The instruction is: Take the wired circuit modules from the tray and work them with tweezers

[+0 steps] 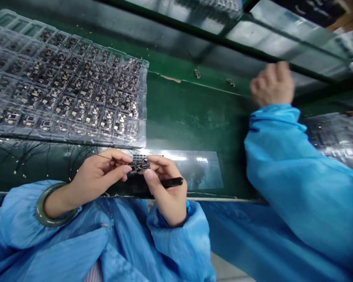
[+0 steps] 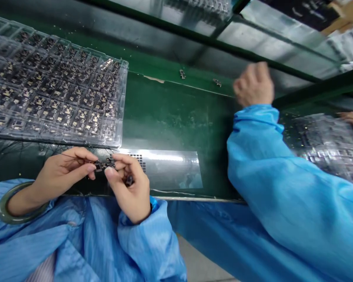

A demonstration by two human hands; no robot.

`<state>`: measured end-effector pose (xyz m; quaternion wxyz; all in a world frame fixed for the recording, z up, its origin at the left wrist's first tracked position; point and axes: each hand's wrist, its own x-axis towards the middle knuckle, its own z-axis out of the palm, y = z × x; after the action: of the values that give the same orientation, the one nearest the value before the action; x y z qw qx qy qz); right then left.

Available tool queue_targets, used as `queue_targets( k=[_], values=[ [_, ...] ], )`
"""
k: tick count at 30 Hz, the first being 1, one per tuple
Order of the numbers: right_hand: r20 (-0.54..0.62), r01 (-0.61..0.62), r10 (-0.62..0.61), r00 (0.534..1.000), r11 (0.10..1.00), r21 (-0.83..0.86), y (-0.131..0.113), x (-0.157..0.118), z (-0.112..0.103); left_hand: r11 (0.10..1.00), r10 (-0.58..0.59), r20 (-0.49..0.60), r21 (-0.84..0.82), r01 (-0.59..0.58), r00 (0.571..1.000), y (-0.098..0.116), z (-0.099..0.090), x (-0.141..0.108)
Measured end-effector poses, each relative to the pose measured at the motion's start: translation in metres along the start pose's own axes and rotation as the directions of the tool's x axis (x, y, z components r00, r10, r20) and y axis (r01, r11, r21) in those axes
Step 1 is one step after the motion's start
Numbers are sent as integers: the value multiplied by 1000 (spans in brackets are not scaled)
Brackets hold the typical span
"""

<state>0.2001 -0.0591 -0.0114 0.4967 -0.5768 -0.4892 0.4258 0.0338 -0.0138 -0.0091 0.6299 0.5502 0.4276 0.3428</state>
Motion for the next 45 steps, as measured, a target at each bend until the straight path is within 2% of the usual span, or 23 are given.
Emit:
queue_targets(
  k=[3, 9, 18, 23, 30, 37, 41, 45],
  values=[
    [-32, -68, 70, 997, 996, 52, 1, 1, 10, 999, 42, -19, -14, -42, 999, -1, 0, 0],
    [-80, -57, 69, 994, 987, 150, 2, 2, 23, 984, 168, -90, -43, -172, 982, -4, -3, 0],
    [-119, -57, 76, 990, 986, 157, 0, -2, 31, 993, 75, -57, -85, -79, 996, 0, -2, 0],
    [-158, -75, 102, 982, 983, 169, -6, -5, 36, 986, 107, -62, -119, -114, 992, 0, -4, 0],
    [-215, -31, 60, 975, 991, 133, -6, -5, 35, 975, 125, -76, -175, -137, 989, -2, -7, -2],
    [-250, 7, 40, 968, 983, 184, -5, -6, 39, 971, 124, -56, -198, -133, 991, -3, -7, -1],
    [-251, 16, 35, 967, 980, 198, -5, -7, 40, 982, 78, -76, -166, -89, 994, -3, -8, -2],
    [-196, -41, 77, 978, 982, 182, -6, -10, 37, 993, 39, -65, -105, -46, 997, -4, -9, -4]
  ],
)
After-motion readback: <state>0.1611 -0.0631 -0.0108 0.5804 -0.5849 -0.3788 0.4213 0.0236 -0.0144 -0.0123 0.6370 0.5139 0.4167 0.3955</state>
